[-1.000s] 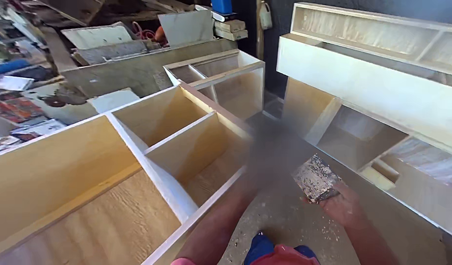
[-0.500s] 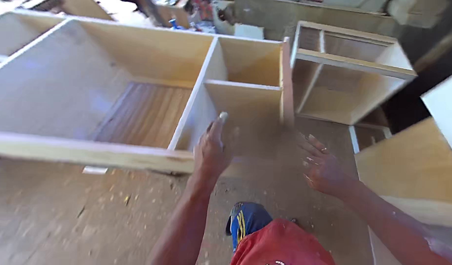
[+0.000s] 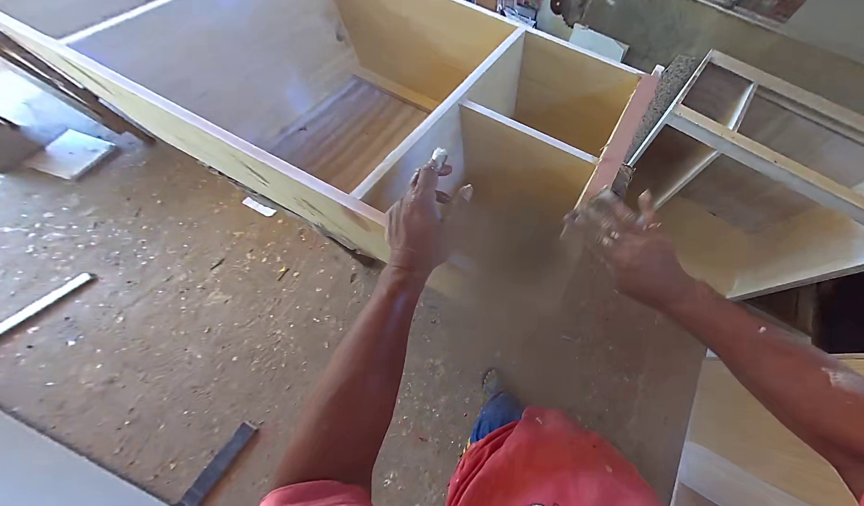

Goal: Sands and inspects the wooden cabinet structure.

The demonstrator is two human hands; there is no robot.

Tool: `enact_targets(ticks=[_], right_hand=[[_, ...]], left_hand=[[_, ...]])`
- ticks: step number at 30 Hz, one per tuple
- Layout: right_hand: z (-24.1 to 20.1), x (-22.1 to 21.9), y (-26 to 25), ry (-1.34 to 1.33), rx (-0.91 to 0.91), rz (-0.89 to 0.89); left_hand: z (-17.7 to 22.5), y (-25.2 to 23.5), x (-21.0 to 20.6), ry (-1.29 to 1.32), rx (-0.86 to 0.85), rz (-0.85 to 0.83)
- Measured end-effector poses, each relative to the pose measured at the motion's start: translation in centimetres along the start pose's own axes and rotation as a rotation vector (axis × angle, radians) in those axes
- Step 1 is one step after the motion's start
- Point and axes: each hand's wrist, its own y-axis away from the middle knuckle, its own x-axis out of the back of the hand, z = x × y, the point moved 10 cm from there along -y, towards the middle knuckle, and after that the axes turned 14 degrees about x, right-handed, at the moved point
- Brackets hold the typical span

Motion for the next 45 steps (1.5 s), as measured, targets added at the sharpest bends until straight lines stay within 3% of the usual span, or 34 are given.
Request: enact_targets(ticks=[3,5,7,9,11,13,16,21,23,26,31,34,37,41,43,45], right_hand=[[1.1,2.1,-0.3,-0.165,-0.096,0.112],[2.1,4.2,0.7,-0.596,-0.350,0.334],[3.3,4.0,2.5,-1.210,-0.656,0.682],[2.9,2.6,2.9,-1.683,-0.801,0.892],[2.4,1.8,2.7,-1.917,-0.836,0.957],[2.5,1.4,2.9,-2.013,-0.835,1.000],[3.3,1.2,3.5,-2.086,-0.771,0.994],[3.3,1.7,5.2,-2.437,-0.245,0.652],[3.2,0.9,7.2,-2.580,-0.130,0.517],[4.4,-0.4,9.8,-2.623,-0.129,0.419],[8.1,-1.8,11.6,-2.465,-0.201,0.369],[10.4,-1.7,12.0,-2.208,-0.392,0.432],[12.0,-2.4,12.8,-1.963,-0.478,0.414],[12.0,-0.9,12.6,-1.914,-0.375,0.394],[11.3,0.4,12.4,-2.049,-0.206,0.406],[9.8,1.5,12.4,-1.990,-0.009,0.404]], left_hand=[[0.3,0.1,0.4,0.090,-0.056,-0.034],[2.6,0.9,0.2,0.236,-0.119,-0.170],[6.2,2.7,-1.2,0.400,-0.136,-0.392],[9.4,4.9,-3.5,0.558,-0.088,-0.627],[11.9,5.8,-4.8,0.729,-0.015,-0.723],[13.0,5.9,-5.4,0.807,0.047,-0.705],[14.0,5.9,-5.3,0.719,0.098,-0.589],[15.7,7.8,-7.2,0.699,0.052,-0.471],[16.4,9.6,-8.4,0.686,0.081,-0.455],[16.6,11.4,-11.3,0.713,0.182,-0.440],[17.4,11.8,-13.6,0.925,0.399,-0.321],[17.8,12.3,-14.7,0.952,0.483,-0.286],[18.9,13.2,-15.8,0.930,0.499,-0.401],[19.2,14.4,-16.6,1.017,0.579,-0.340],[19.2,15.5,-17.2,1.244,0.665,-0.274],[19.1,16.6,-17.7,1.447,0.755,-0.192]])
